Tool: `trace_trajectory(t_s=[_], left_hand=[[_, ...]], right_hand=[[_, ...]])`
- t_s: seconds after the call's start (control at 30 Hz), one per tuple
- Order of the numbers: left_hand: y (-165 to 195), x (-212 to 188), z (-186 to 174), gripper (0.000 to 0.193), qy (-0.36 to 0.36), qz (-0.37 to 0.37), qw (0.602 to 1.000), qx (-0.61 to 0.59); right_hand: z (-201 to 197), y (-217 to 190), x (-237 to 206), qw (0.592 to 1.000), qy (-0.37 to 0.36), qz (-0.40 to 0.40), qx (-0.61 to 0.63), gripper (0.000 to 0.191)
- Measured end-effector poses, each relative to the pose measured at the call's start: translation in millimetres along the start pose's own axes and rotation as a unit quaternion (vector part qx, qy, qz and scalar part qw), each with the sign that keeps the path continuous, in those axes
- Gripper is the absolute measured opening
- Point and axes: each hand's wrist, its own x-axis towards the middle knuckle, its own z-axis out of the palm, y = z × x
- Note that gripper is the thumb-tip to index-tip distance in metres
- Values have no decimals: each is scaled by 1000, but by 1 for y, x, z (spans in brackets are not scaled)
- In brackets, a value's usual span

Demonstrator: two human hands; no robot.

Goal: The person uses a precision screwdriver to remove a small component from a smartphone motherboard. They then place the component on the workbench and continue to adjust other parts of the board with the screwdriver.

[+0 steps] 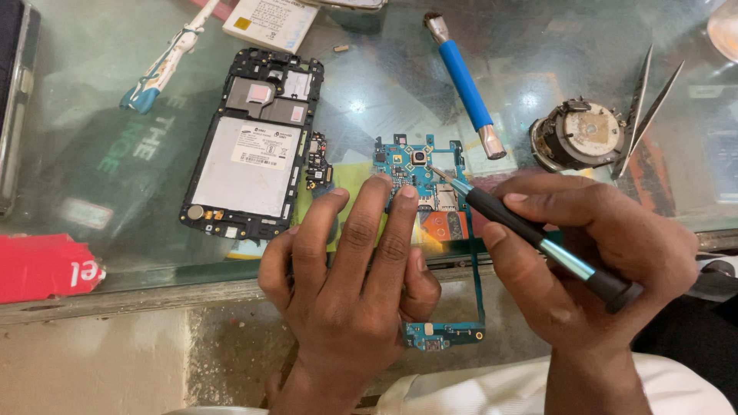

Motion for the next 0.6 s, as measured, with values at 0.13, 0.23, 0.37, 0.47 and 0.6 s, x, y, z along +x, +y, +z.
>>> trace_trajectory(t_s=[0.13,0.23,0.37,0.47,0.6], left_hand=[[0,0,-1,36,0,-3,1000,3],[0,0,-1,36,-2,-1,1000,2],[1,0,-1,37,-3,-2,1000,3],[0,0,-1,37,-2,0,1000,4],[0,-1,-1,37,-3,-1,1000,4]], right_hand=[[1,-2,0,1000,-5,5,18,20],[1,-3,1,1000,-18,-2,11,21],[1,-2,4,999,-28,-12,-16,23],[1,-2,5,1000,-27,-7,-8,22],[1,-2,3,1000,-27,-5,-12,22]])
